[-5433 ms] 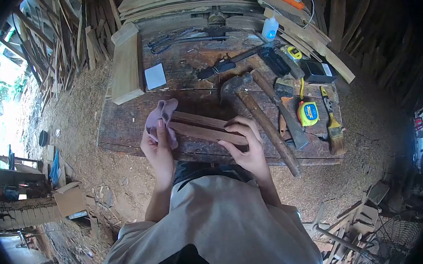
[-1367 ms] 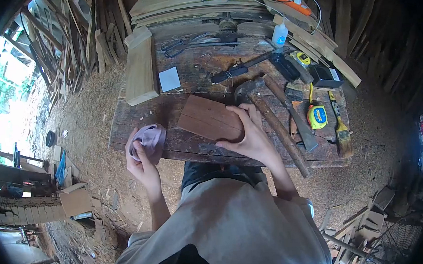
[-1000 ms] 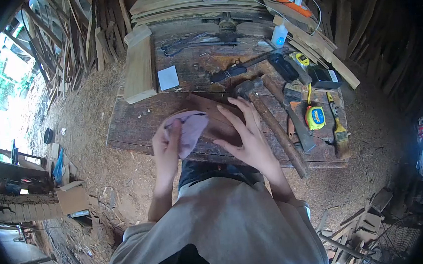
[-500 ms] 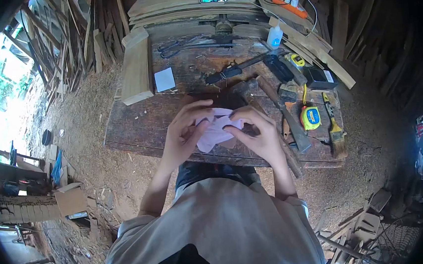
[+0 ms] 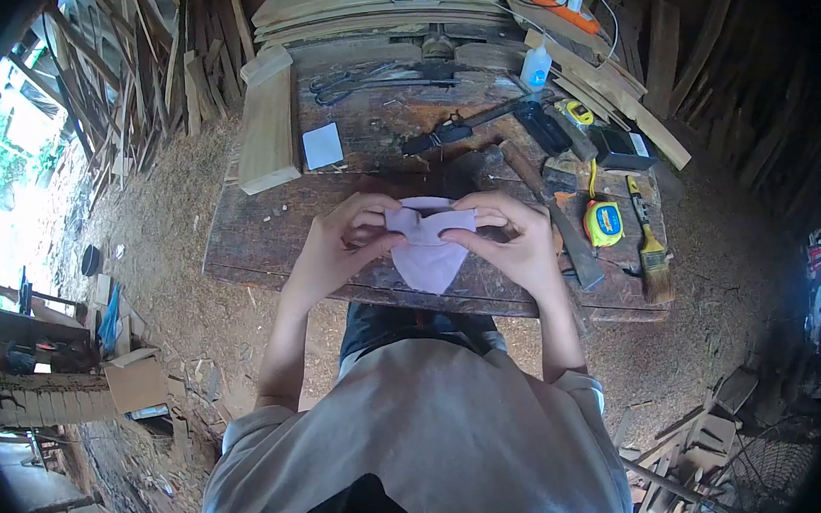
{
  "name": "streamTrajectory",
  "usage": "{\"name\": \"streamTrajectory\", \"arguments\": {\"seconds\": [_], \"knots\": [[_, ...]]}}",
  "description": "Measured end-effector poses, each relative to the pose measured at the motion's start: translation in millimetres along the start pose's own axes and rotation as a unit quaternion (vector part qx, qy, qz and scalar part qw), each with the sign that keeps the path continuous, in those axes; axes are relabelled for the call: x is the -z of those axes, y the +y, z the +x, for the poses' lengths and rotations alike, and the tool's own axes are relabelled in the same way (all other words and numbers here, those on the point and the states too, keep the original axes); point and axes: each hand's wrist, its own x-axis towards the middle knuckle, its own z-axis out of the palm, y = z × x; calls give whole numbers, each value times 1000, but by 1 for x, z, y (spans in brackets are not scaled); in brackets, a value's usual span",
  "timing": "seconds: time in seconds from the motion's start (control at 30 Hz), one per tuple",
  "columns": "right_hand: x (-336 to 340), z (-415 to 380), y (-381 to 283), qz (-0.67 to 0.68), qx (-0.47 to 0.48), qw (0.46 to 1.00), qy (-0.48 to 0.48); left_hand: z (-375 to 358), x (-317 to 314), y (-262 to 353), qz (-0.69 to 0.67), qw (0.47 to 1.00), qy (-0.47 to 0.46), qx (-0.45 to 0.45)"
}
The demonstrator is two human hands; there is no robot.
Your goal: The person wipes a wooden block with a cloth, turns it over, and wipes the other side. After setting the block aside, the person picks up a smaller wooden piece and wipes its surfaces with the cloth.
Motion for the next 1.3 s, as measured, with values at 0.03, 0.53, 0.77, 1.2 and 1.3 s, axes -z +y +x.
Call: {"name": "streamTrajectory", "arguments": {"seconds": [0.03, 0.53, 0.77, 1.2, 1.3], "knots": [[2, 1, -1, 20, -12, 1000, -13, 1, 2, 1, 7, 1000, -2, 16], [7, 10, 0, 128, -94, 986, -55, 18, 9, -9, 36, 996, -74, -13], [9, 10, 5, 114, -74, 989, -56, 16, 12, -3, 57, 996, -66, -21], [16, 5, 5, 151, -89, 982, -66, 14, 14, -12, 60, 995, -70, -28], [17, 4, 9, 156, -91, 982, -47, 14, 15, -13, 75, 994, -78, -25]]}}
